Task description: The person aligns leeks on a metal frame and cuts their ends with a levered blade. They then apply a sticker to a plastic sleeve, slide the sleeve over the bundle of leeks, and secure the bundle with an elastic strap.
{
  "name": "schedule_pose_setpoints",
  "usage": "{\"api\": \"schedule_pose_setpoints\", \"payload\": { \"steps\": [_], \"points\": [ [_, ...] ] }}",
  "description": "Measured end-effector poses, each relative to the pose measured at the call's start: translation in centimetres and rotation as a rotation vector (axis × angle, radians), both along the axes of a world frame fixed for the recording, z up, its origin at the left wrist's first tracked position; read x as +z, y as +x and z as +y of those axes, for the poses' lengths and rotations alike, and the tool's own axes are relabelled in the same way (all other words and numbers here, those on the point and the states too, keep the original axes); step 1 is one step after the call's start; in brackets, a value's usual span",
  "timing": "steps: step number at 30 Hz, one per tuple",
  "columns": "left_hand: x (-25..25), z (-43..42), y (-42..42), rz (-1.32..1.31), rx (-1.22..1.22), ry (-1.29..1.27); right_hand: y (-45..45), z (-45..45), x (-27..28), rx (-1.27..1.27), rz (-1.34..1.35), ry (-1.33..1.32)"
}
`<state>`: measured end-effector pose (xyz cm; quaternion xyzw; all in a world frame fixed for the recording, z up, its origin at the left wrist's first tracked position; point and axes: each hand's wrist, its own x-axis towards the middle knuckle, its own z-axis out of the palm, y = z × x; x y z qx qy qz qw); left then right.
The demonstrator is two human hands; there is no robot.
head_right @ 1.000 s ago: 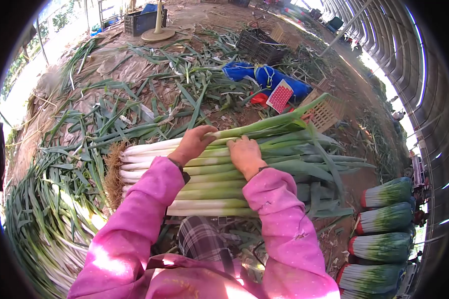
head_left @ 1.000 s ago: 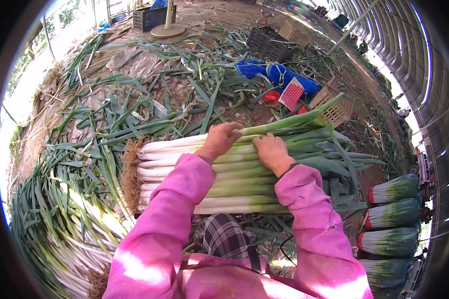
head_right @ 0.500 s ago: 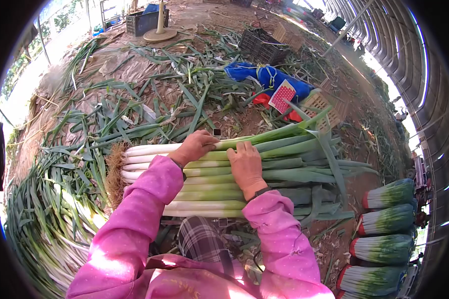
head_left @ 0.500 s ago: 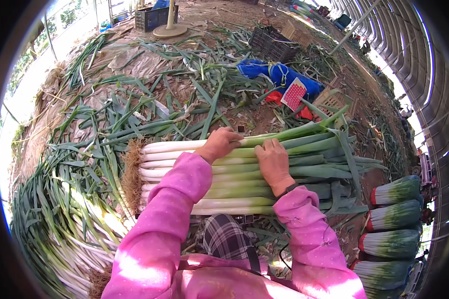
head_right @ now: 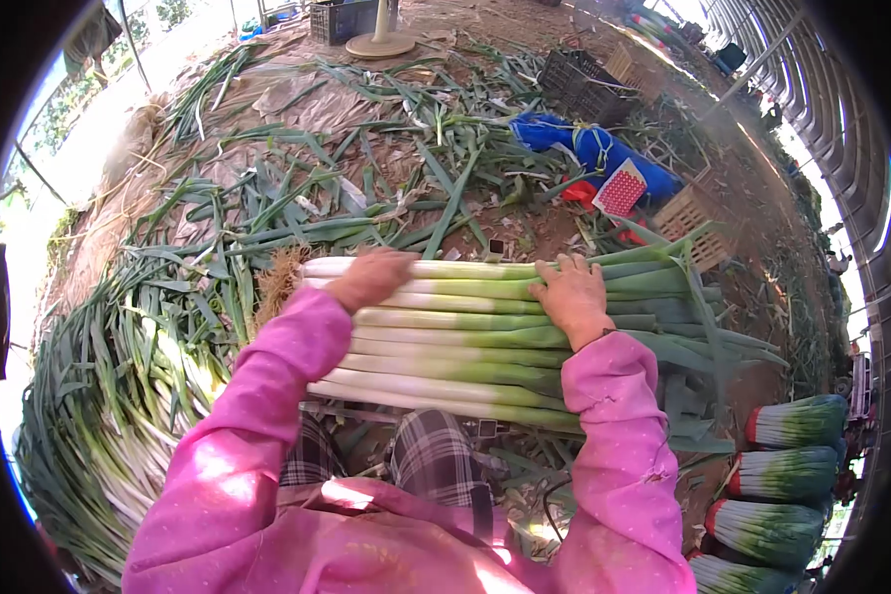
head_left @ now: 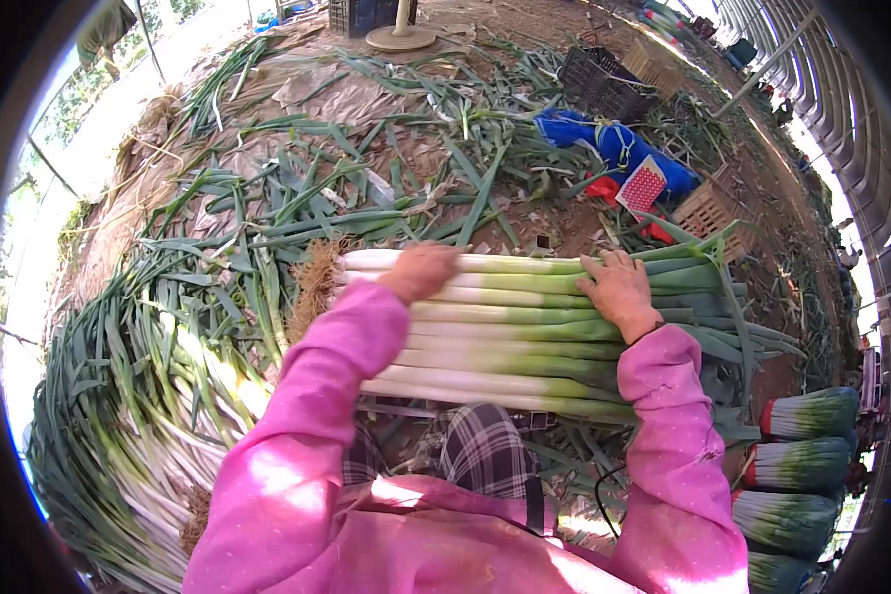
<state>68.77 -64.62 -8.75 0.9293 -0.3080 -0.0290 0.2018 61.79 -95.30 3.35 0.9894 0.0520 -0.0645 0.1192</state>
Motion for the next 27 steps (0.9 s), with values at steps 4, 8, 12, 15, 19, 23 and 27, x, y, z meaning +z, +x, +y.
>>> {"api": "schedule_pose_setpoints", "payload": {
  "steps": [4,8,12,15,19,23,27],
  "points": [
    [0.0,8.6,-1.8,0.340,0.194,0.158,-0.2,0.6,0.6,0.015,0.041,-0.036],
    [-2.0,9.4,-2.0,0.315,0.206,0.130,-0.4,0.5,-0.2,0.042,0.030,-0.049],
    [-1.9,9.7,-2.1,0.301,0.220,0.096,0.1,0.8,-0.1,0.033,0.064,-0.041],
    [-3.7,9.5,-1.6,0.253,0.223,0.054,1.7,-0.5,3.0,-0.078,0.228,-0.031],
    [-3.4,9.6,-2.0,0.243,0.260,0.051,4.5,-7.6,5.7,-0.326,0.187,-0.086],
    [-1.8,9.0,-2.5,0.279,0.283,0.090,1.5,-16.0,7.4,-0.411,0.184,0.166],
    [-2.6,9.2,-2.3,0.270,0.296,0.096,2.9,-24.6,-4.2,-0.291,0.154,0.410]
  ]
}}
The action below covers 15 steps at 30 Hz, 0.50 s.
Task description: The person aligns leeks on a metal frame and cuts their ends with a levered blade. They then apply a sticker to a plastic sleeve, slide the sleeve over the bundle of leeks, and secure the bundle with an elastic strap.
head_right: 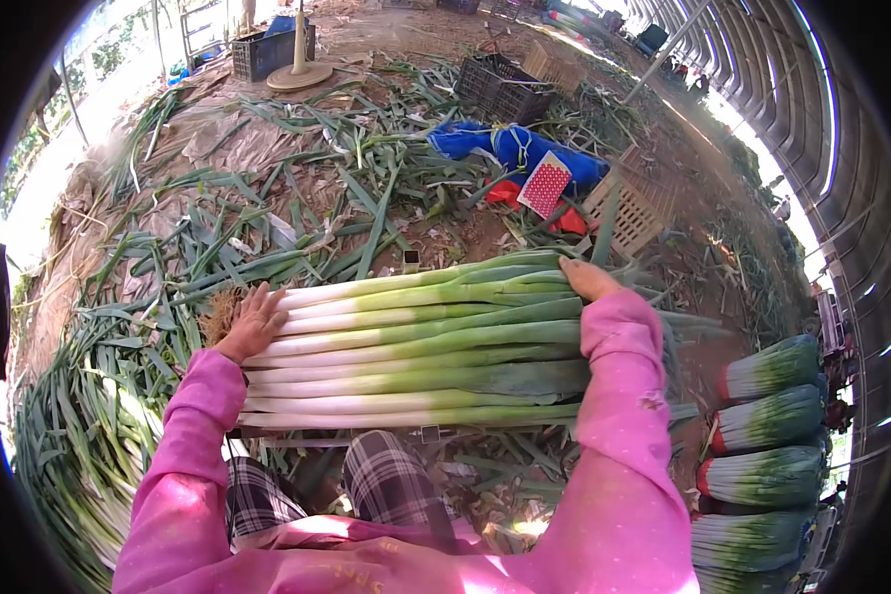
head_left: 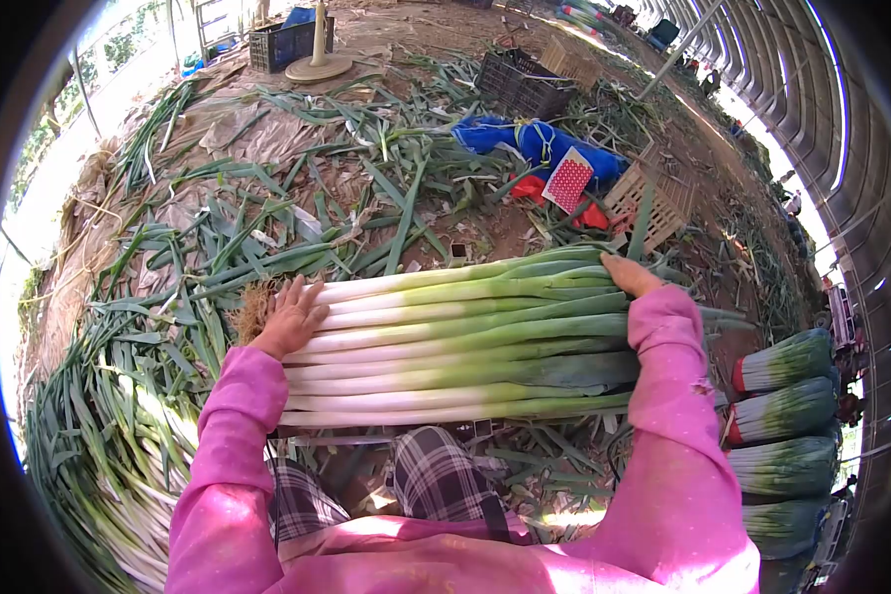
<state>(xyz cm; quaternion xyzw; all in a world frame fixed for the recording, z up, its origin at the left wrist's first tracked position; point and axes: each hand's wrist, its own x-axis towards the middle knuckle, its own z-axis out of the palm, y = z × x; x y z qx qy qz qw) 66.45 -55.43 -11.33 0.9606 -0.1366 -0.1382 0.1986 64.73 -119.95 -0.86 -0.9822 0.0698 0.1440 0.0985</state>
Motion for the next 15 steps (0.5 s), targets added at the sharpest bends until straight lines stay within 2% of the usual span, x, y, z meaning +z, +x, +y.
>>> {"api": "schedule_pose_setpoints", "payload": {
  "steps": [3,4,7,8,10,11,12,15],
  "points": [
    [0.0,0.0,0.3,-0.006,0.002,-0.015,-0.3,1.8,1.8,0.037,0.039,0.102],
    [-0.2,0.0,0.4,-0.008,0.004,-0.023,-1.2,5.6,5.4,-0.216,0.137,0.245],
    [-0.2,0.1,0.2,-0.002,0.005,-0.045,0.3,3.9,4.8,-0.284,0.181,0.149],
    [0.0,0.2,0.1,0.001,0.011,-0.047,1.1,1.5,3.5,-0.191,0.126,0.079],
    [0.0,0.4,0.2,-0.018,0.027,-0.044,-0.2,3.0,6.4,-0.140,-0.061,0.120],
    [-0.3,0.3,0.1,-0.019,0.020,-0.042,1.8,-1.9,3.8,-0.209,-0.114,0.227],
    [-0.6,0.3,0.1,-0.028,0.026,-0.059,1.9,-2.5,4.2,-0.130,-0.233,0.251],
    [0.0,0.1,0.0,-0.023,0.025,-0.046,1.0,-2.2,3.5,-0.373,0.030,-0.177]
  ]
}}
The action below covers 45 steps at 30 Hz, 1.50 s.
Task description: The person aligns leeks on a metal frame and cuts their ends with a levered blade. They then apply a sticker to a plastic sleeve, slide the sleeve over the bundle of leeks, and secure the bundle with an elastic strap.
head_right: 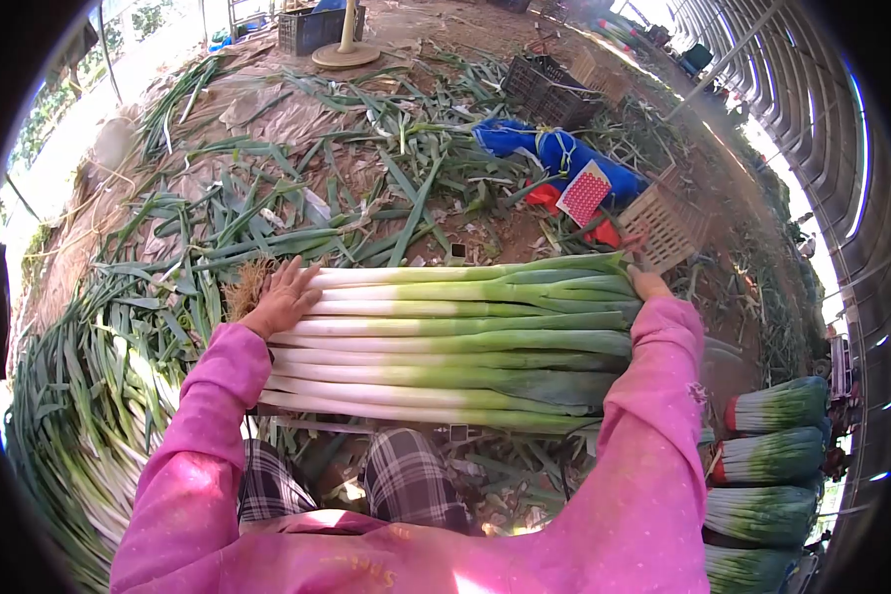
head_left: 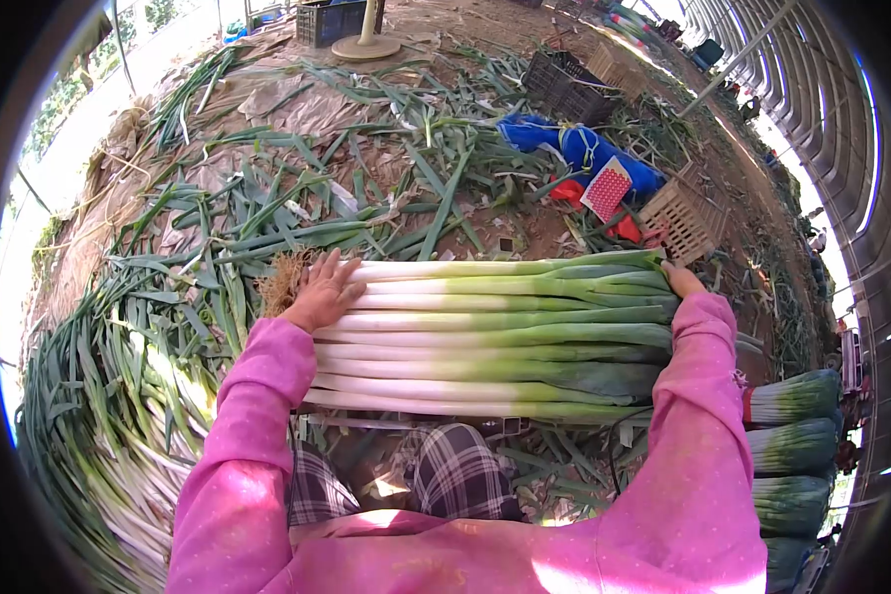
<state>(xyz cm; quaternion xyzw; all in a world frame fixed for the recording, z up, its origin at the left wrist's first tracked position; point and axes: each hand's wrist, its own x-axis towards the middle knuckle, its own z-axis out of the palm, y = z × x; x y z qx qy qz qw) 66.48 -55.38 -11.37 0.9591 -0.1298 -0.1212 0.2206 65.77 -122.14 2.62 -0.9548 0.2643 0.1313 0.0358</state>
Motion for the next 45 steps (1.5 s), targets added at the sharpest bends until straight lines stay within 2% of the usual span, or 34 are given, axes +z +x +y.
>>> {"api": "schedule_pose_setpoints", "payload": {
  "steps": [4,6,9,11,13,14,15,16,17,20,21,24,26,28,32,34,36,37,38,41,43,45],
  "points": [
    [-0.3,0.0,0.3,0.018,0.010,-0.003,0.9,1.6,-0.4,-0.098,-0.059,-0.265],
    [-0.2,-0.1,0.3,0.011,0.010,-0.020,0.1,9.2,5.9,-0.026,-0.162,-0.398],
    [-0.3,0.0,0.2,-0.014,0.007,0.001,1.6,14.0,9.9,0.202,-0.193,-0.483],
    [-0.2,0.0,0.3,-0.017,0.014,0.011,1.4,17.2,9.7,0.640,-0.417,-0.340],
    [-0.2,-0.1,0.2,-0.014,0.013,0.022,0.9,21.8,7.8,0.845,-0.325,0.011],
    [-0.3,0.0,0.2,-0.014,0.017,0.011,-0.1,23.9,6.0,1.022,-0.255,-0.042],
    [-0.3,0.2,0.1,-0.014,0.018,0.000,0.3,24.9,3.2,1.043,-0.065,0.013],
    [-0.3,0.1,0.1,-0.013,0.013,-0.010,-0.5,26.3,1.8,1.192,0.208,-0.163],
    [0.2,0.1,0.0,0.027,0.017,0.026,-2.5,27.2,0.5,1.005,-0.058,-0.022],
    [-0.6,0.3,0.2,0.018,0.001,0.033,-3.4,27.5,0.3,0.970,-0.012,-0.031],
    [-1.2,0.5,0.6,0.016,-0.008,0.010,-3.1,27.3,-0.8,0.987,-0.075,-0.063],
    [-0.7,-0.2,1.4,0.087,0.059,0.021,-1.5,29.5,0.1,0.781,0.144,-0.128],
    [1.4,-0.4,0.9,0.135,0.055,0.084,-1.3,30.9,0.2,0.667,0.101,-0.187],
    [-1.8,1.6,0.6,0.026,0.059,-0.009,-1.8,31.3,-0.2,0.627,0.124,-0.222],
    [-2.1,2.5,-0.2,0.015,0.050,-0.034,-2.9,29.5,-1.8,0.724,-0.059,-0.111],
    [-2.4,2.2,-0.1,-0.045,0.041,-0.033,-2.4,28.6,-3.2,0.778,-0.075,-0.141],
    [1.3,0.8,-0.9,0.009,0.037,0.101,-1.7,28.1,-4.0,0.814,-0.079,-0.159],
    [2.9,0.1,-0.8,0.021,0.010,0.203,-1.9,29.0,-2.7,0.745,0.035,-0.146],
    [4.1,-0.9,-0.8,0.033,-0.015,0.306,-1.9,28.9,-2.4,0.794,0.019,-0.155],
    [5.5,-8.0,-1.5,-0.284,-0.287,0.043,-2.3,28.3,-2.3,0.890,0.039,-0.131],
    [6.0,-13.5,-1.4,-0.253,-0.342,-0.149,-2.2,28.7,0.0,0.916,0.137,-0.091],
    [4.4,-16.8,-1.6,-0.174,-0.341,-0.177,-3.6,28.2,0.8,1.054,0.077,-0.086]
  ]
}}
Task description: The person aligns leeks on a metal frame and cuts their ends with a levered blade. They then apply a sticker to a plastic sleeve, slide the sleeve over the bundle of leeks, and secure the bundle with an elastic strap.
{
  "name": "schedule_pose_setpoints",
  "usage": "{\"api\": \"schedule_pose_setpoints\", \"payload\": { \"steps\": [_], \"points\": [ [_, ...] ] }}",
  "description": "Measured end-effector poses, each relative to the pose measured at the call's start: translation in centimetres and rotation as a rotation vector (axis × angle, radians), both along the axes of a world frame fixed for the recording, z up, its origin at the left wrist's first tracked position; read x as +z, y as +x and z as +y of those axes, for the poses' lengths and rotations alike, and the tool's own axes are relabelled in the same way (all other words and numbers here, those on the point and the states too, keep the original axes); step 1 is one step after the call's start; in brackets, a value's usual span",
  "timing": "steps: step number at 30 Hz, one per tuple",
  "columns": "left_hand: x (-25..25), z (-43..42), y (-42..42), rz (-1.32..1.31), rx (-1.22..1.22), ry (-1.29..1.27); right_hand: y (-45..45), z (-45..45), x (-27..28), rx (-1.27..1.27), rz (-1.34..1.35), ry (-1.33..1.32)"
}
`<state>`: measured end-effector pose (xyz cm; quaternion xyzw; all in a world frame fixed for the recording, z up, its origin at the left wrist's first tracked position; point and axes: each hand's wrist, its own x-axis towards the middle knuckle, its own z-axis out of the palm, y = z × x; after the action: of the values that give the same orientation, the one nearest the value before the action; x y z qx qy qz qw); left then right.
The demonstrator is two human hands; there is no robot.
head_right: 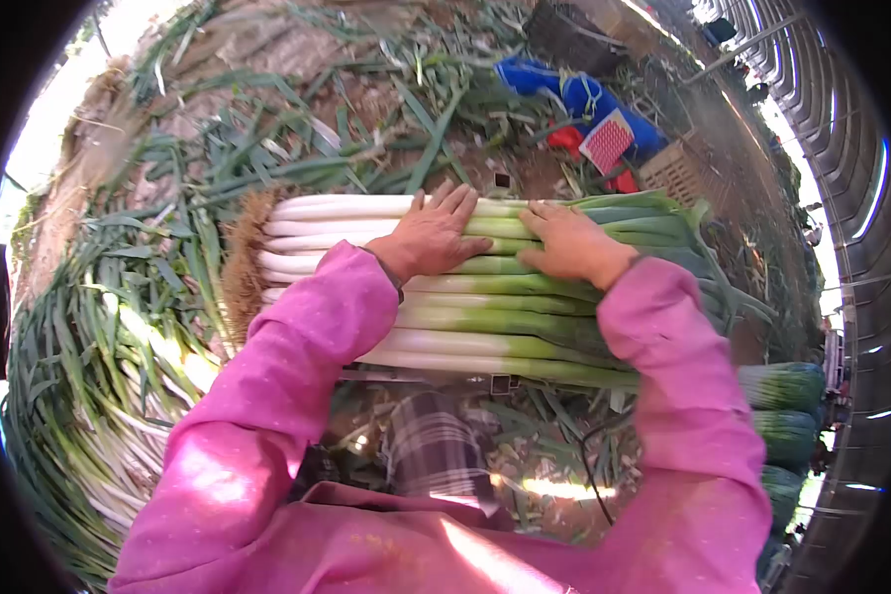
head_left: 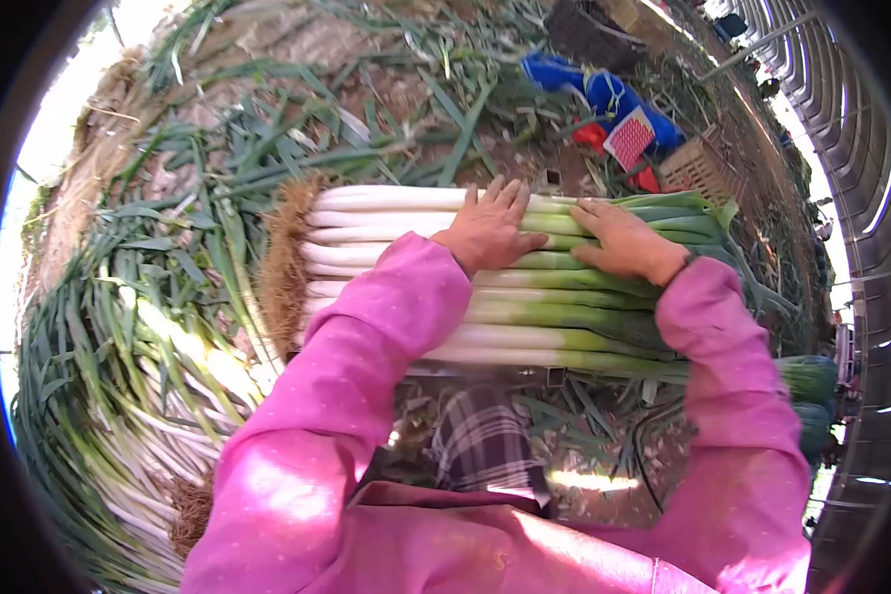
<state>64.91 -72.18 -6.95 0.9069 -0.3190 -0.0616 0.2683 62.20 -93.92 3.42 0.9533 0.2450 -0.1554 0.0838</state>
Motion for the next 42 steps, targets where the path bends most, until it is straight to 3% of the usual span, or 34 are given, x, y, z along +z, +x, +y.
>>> {"api": "schedule_pose_setpoints", "payload": {
  "steps": [4,7,16,28,32,35,36,39,42],
  "points": [
    [0.7,1.3,0.6,0.070,-0.125,-0.056,-0.8,0.5,1.1,0.051,0.080,-0.119],
    [0.2,0.9,0.5,-0.035,-0.076,-0.091,-0.3,0.6,0.7,0.052,0.112,-0.082],
    [2.1,-6.7,-1.0,0.165,0.380,-0.095,0.2,0.4,-1.5,-0.054,0.101,0.036],
    [-0.1,-7.6,-0.7,0.226,0.354,0.031,-0.4,-0.3,-5.6,-0.094,0.025,0.078],
    [0.1,-7.4,-0.4,0.243,0.349,0.031,0.0,-0.1,-5.4,-0.115,0.087,0.087],
    [0.5,-7.2,-0.2,0.266,0.357,0.007,2.6,0.2,-0.8,-0.021,0.395,-0.058],
    [0.4,-7.2,-0.2,0.245,0.358,0.015,3.0,-1.0,-1.0,0.127,0.412,-0.073],
    [0.3,-7.2,-0.1,0.248,0.366,0.014,3.1,-0.1,-1.0,0.088,0.456,-0.145],
    [0.0,-7.2,-0.2,0.259,0.350,0.045,2.4,-0.7,-2.2,0.097,0.396,-0.058]
  ]
}}
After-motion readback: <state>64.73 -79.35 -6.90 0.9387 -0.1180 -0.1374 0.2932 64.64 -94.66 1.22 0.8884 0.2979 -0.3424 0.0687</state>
